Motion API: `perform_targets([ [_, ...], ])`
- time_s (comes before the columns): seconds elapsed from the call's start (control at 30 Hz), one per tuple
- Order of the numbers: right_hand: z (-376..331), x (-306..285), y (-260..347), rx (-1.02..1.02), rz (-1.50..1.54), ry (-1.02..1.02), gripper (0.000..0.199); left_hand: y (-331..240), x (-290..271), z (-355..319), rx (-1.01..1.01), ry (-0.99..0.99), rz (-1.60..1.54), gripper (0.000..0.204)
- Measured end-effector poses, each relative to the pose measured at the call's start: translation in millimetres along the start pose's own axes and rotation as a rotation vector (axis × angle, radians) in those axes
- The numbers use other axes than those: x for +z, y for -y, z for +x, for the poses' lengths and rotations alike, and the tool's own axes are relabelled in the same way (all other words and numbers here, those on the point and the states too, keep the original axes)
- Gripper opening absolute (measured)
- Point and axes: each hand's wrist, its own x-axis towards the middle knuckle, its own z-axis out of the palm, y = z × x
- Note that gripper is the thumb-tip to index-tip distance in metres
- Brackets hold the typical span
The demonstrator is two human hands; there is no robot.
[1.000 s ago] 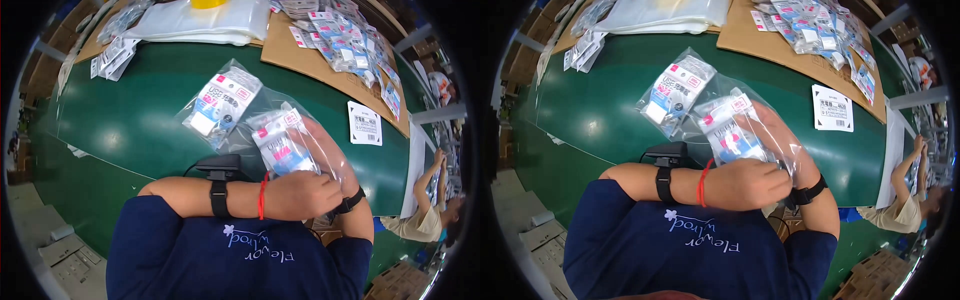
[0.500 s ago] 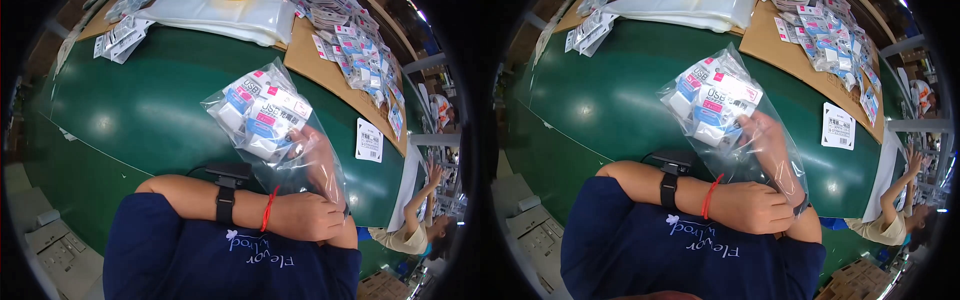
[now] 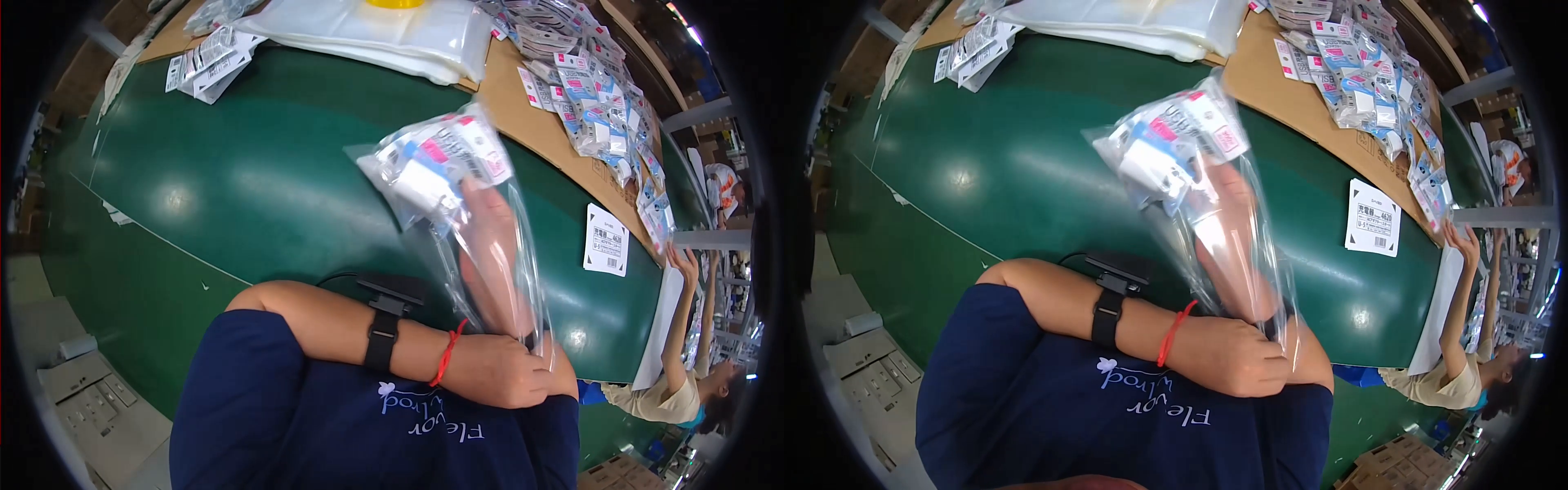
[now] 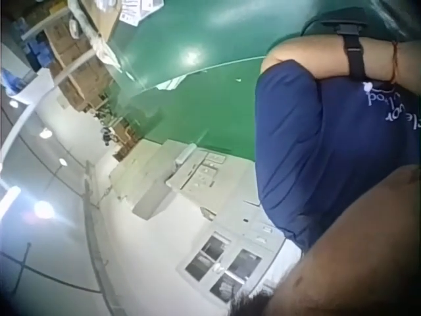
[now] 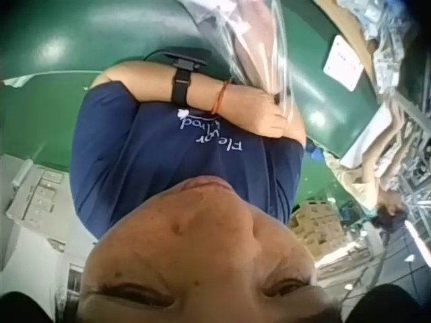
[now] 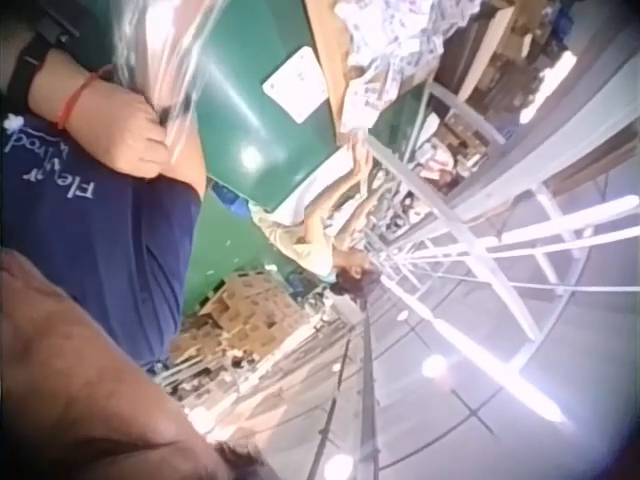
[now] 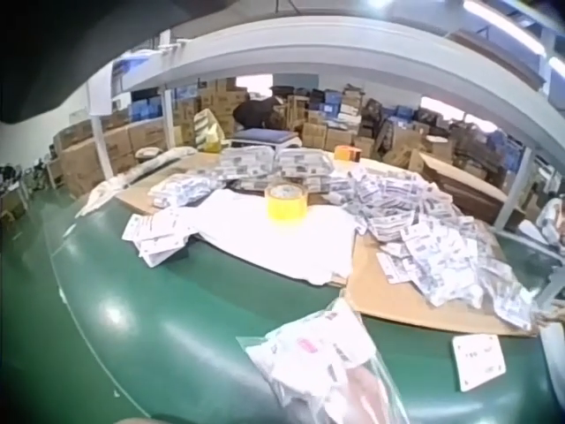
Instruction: The person packages USB chargers by hand, gathering them from a pile and placing them into a plastic bag. They then insert a paper label into the bag, seal the bag, and set the finished package aside.
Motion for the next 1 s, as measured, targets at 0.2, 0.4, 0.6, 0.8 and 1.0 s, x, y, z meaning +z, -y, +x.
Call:
perform_targets([
  [0.2, -10, -3, 8, 0.120, -0.024, 0.133, 0.028, 46, -61, -11, -0.293, -0.262, -0.024, 0.018],
  [0.4, -8, 8, 34, 0.218, -0.154, 0.180, 0.029, 102, -160, -74, -1.239, -0.565, -0.025, 0.049],
  [0.6, -6, 19, 27, 0.118, -0.053, 0.108, 0.026, 95, -154, -69, -1.310, -0.488, -0.439, 0.059],
  [0.8, 1, -1, 16, 0.175, -0.177, 0.197, 0.026, 109, -137, -77, -1.174, -0.568, -0.311, 0.061],
  [1.0, -3, 6, 19, 0.195, -0.212, 0.096, 0.026, 106, -134, -76, -1.264, -0.613, -0.410, 0.064],
])
